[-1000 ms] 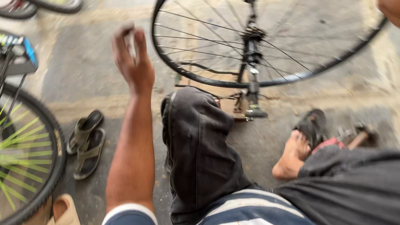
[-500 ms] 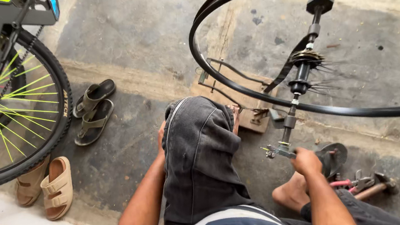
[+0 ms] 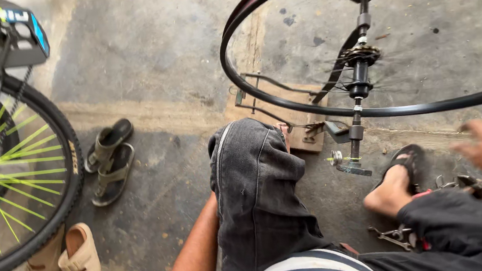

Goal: The person sits on the floor in front of a bicycle wheel mounted on a truing stand. They spin the wheel, squeeze and press the rim and spokes by hand to check alignment, and work around the rim section by section, repositioning the wheel on the stand.

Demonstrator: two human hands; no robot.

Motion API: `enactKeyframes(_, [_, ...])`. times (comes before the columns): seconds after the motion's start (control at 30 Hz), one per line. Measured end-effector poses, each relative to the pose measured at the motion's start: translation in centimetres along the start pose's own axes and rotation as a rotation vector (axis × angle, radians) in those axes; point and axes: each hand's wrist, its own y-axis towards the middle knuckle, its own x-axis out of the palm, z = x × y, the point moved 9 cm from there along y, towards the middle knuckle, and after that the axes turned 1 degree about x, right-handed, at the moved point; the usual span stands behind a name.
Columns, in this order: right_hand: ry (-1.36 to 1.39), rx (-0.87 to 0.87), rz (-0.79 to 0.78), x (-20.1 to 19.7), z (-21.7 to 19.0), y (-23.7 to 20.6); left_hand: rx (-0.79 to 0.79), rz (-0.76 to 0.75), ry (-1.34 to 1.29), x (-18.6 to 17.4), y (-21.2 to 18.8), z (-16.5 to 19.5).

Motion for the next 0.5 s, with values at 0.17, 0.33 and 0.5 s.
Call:
enactKeyframes(0.17, [0.184, -0.153, 0.396, -6.6, -2.1, -2.1, 0.13, 0.089, 0.002, -2.4, -0.4, 4.1])
enactKeyframes(0.33, [0.113, -0.213, 0.273, -15.2, -8.6, -4.1, 0.256, 0.199, -0.118, -3.9, -1.9, 10.6])
enactKeyframes(0.5, [0.175, -0.383, 0.189, -14.5, -15.3, -3.8, 0.151, 0.162, -0.182, -1.2, -5.9, 12.6])
